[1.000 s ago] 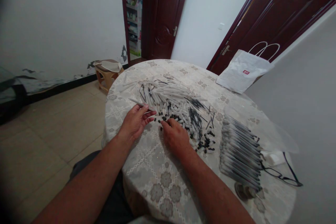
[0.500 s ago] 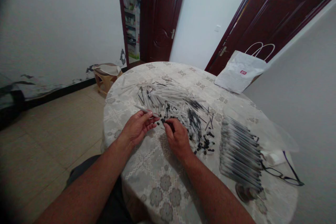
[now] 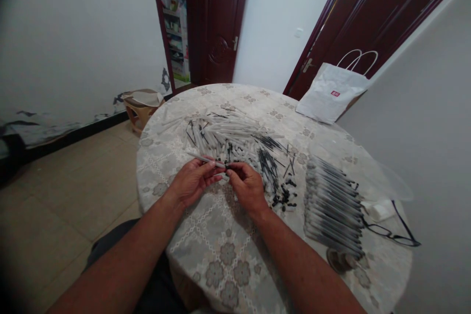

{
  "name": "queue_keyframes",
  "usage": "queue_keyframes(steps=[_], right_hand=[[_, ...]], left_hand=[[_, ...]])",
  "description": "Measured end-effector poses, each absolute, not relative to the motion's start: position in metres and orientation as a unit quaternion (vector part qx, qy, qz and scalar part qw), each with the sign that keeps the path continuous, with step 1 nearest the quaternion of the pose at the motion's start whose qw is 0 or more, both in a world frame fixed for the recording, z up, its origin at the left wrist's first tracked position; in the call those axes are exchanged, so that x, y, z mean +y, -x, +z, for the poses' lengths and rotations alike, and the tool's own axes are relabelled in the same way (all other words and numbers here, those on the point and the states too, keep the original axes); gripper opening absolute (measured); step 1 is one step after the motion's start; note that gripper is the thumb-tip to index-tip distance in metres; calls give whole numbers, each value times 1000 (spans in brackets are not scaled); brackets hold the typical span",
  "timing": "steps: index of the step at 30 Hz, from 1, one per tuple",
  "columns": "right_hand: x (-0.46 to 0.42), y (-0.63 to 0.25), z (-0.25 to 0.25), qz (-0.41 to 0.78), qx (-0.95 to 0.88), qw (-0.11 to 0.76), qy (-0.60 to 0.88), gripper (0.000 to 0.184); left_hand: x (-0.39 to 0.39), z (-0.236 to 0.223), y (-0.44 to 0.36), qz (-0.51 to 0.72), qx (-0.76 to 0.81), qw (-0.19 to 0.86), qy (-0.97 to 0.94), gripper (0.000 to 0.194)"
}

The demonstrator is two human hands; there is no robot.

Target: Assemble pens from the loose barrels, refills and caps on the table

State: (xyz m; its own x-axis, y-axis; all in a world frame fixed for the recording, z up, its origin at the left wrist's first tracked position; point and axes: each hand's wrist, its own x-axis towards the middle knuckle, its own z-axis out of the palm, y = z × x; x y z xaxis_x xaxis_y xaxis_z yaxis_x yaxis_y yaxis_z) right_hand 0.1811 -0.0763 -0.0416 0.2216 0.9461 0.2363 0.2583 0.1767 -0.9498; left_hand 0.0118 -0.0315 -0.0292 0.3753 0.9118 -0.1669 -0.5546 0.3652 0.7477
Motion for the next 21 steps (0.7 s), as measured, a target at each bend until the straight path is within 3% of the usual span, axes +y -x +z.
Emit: queue_keyframes(steps=[21], right_hand=[[-78, -182, -43, 263, -579, 538, 553, 19]], left_hand=[[-33, -32, -12, 474, 305, 758, -328, 29]])
